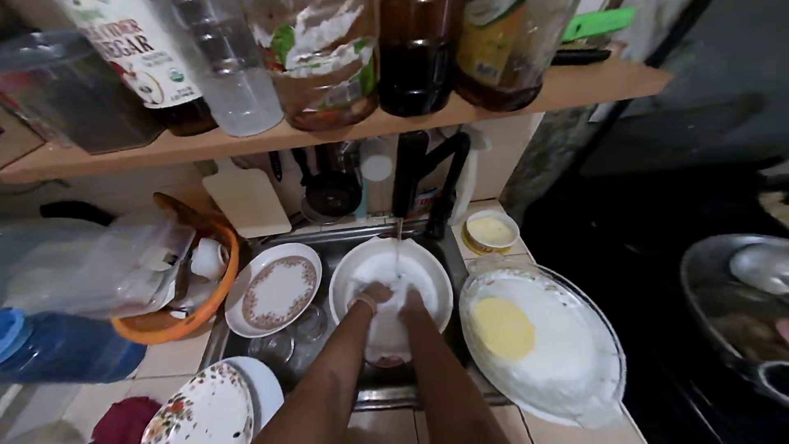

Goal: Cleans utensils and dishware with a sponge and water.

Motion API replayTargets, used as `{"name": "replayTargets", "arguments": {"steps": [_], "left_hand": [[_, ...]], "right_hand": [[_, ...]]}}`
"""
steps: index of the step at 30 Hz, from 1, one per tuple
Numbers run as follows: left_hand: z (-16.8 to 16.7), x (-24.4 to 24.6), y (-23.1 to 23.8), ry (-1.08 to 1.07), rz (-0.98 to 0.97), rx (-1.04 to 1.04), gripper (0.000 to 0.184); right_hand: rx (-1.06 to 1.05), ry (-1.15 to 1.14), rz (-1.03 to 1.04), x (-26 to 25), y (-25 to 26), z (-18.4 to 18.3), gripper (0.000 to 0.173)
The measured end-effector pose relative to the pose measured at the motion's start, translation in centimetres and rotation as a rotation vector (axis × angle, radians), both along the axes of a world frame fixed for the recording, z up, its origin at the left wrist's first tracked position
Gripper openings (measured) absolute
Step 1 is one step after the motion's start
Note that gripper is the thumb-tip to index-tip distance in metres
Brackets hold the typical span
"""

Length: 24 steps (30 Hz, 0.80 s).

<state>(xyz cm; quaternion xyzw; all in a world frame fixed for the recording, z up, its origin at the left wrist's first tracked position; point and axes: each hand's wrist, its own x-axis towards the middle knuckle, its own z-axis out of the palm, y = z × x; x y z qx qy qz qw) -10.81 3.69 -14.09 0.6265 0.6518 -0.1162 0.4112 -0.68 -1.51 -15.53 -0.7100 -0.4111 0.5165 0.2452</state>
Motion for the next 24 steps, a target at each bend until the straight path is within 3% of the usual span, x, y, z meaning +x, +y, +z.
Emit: {"name": "replayTargets", "arguments": {"steps": [2,4,8,12,17,21,24], "left_hand": [[-0.3,-0.4,0.0,0.051,-0.083,-0.005,0.046],[-0.2,-1.4,-0.6,0.021,-0.107,0.009,0.043],[-0.3,-2.9,-1.5,-0.108,-0.005,0.03,0.043],[1.0,-3.1,-1.2,-0.11,0.034,0.032,0.041],[0.4,-2.9,0.2,-0.157,0.091,0.031,0.043],[-0.6,-3.1,0.2,-0.195,0.155,0.027,0.041],[-1.0,-2.8,-0.6,-0.108,0.185,0.022,0.042]], "right_hand": [[-0.003,0.111,-0.049,-0.3,0.5,-0.3,0.046],[0.027,0.006,0.118,-0.4,1.2,-1.4,0.045],[-0.053,0.15,-0.044,-1.5,1.9,-2.0,0.051],[0.032,-0.148,0.222,-1.5,2.1,-2.2,0.041],[0.104,-0.137,0.277,-0.8,1.4,-0.2,0.042],[0.036,0.192,-0.175,-1.5,1.7,-2.1,0.042],[-0.11,-0.085,0.072,-1.1,1.5,-1.2,0.037]]}}
